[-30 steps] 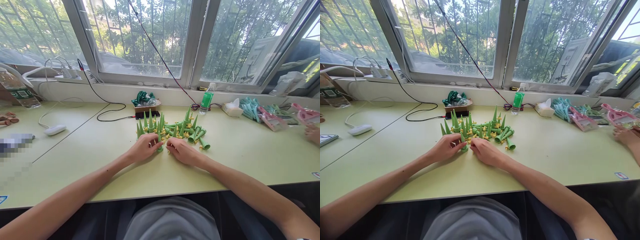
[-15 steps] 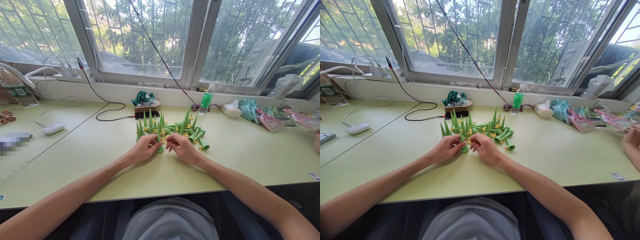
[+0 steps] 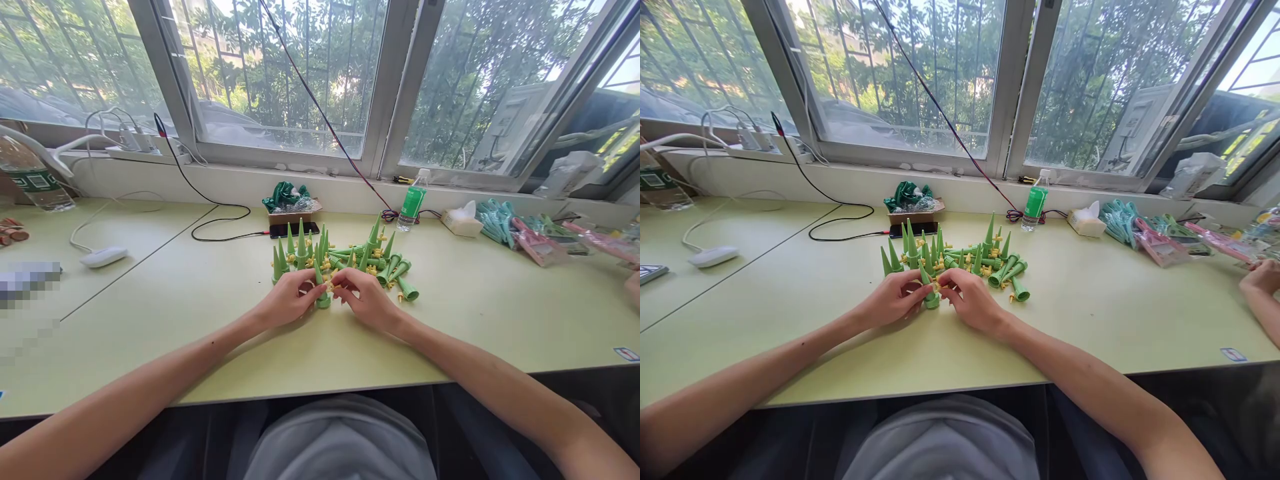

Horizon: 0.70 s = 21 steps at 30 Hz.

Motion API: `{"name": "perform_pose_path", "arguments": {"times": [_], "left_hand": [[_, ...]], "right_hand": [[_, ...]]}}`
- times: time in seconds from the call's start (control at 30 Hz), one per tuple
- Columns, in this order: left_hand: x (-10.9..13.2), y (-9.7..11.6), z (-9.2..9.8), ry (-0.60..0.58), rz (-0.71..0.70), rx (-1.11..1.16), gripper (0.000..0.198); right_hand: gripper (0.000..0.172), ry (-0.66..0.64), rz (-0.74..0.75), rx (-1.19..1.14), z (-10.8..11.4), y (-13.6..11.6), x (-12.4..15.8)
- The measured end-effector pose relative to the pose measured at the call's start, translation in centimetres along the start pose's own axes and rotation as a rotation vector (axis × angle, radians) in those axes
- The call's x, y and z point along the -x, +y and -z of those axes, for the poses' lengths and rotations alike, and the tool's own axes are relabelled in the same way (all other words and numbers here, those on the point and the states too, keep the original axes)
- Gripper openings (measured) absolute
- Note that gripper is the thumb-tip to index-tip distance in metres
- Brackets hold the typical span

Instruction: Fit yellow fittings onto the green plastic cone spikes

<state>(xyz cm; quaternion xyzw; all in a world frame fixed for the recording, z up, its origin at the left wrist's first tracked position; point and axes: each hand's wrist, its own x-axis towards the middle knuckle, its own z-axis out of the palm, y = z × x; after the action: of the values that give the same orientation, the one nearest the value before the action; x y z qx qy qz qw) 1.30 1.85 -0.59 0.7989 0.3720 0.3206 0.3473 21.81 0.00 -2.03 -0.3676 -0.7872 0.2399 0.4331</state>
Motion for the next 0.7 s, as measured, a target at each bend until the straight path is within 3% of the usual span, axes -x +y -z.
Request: {"name": "perform_pose_path", "arguments": {"times": [0.4,0.7], "left_hand": [[0.34,-0.04,-0.34,0.003,0.014,0.19,0.03],[0.39,0.21,-0.43,0.089,-0.088,-0.039,0.028]], "right_hand": [[0.01,0.085,-0.074,-0.116,-0.1,-0.24,0.05],[0.009,0.088,-0.062,-0.097,-0.22,-0.22,0.17]]}}
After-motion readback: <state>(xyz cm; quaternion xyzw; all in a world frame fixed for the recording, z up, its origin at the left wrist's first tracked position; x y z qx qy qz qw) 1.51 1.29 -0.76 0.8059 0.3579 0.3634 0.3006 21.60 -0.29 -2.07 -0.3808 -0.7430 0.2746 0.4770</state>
